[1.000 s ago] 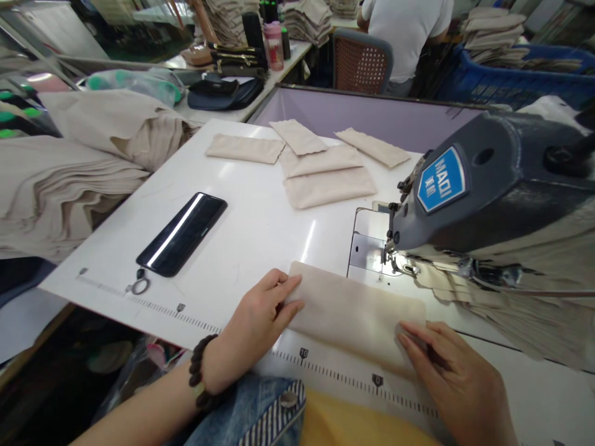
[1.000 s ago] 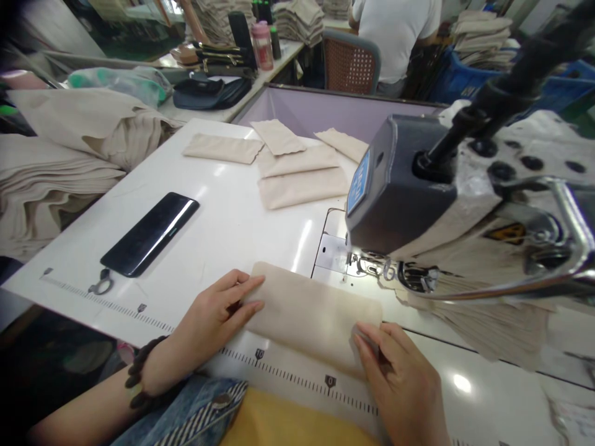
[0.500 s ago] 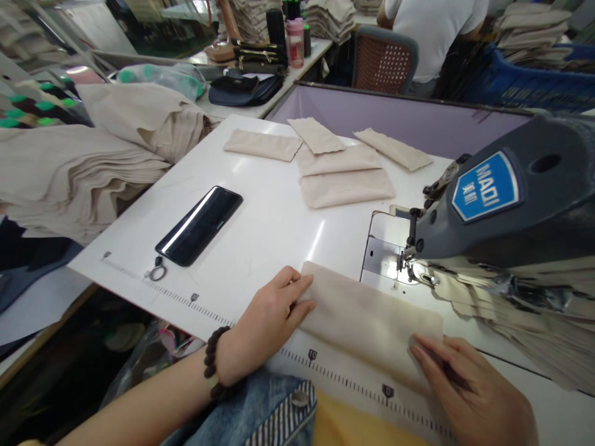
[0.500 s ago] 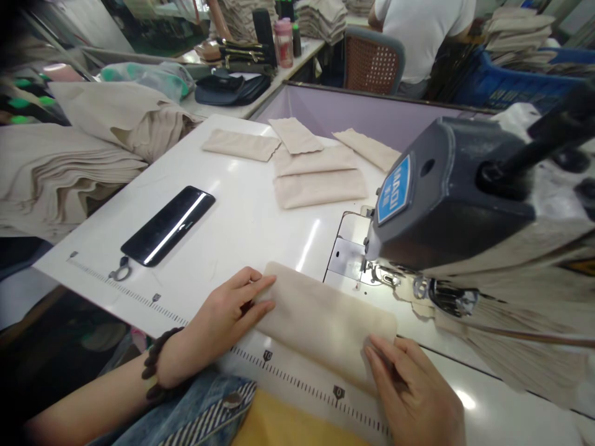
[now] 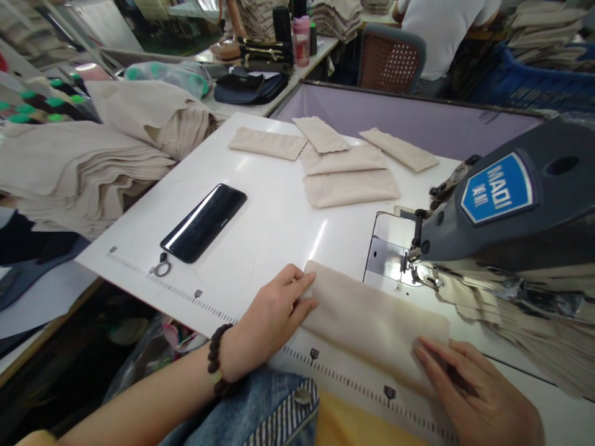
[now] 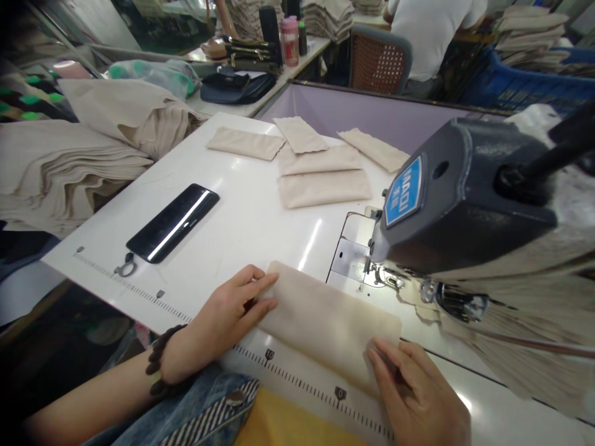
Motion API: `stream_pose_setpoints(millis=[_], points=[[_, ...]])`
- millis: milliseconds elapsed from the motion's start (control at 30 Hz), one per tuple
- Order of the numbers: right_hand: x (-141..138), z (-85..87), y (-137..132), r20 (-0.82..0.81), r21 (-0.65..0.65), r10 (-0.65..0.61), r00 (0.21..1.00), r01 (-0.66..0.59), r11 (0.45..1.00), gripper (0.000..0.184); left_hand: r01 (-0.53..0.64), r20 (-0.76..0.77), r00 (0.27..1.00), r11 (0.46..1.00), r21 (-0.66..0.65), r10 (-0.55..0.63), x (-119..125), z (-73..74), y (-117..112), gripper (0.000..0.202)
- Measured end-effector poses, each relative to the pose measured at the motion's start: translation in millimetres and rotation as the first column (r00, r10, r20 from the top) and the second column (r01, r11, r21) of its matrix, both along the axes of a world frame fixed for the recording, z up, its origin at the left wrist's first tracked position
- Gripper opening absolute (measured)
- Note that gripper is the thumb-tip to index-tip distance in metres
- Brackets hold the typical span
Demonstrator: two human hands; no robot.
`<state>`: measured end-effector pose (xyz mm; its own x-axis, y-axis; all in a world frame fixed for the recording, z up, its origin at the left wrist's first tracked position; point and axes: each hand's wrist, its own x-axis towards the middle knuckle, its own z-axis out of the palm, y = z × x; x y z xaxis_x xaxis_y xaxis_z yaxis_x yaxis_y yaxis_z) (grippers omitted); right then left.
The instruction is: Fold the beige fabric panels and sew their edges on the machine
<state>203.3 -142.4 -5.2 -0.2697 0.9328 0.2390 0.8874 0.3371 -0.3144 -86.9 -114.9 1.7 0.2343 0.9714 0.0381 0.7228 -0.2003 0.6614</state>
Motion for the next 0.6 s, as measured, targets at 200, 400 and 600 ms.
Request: stream_pose_setpoints(millis=[200,400,600], points=[[0,1.2,1,-0.022,-0.022,0.005,1.000,-0.006,1.000,0.033,-0.003,-0.041,0.999,0.999,-0.053,0.001,1,2.6,4,0.030],[-5,1.1,4,-0.077,-0.038,0.008,0.997,-0.011,0.999,0.029,0.000,-0.035,0.999,0.998,-0.063,-0.002,0,3.4,6,0.029],[-19,10.5,3,-0.235,-0.128,-0.082,0.969,0.053,0.990,0.023,0.000,-0.096,0.995,1.000,0.001,0.000,-4,-0.1,8,0.033]])
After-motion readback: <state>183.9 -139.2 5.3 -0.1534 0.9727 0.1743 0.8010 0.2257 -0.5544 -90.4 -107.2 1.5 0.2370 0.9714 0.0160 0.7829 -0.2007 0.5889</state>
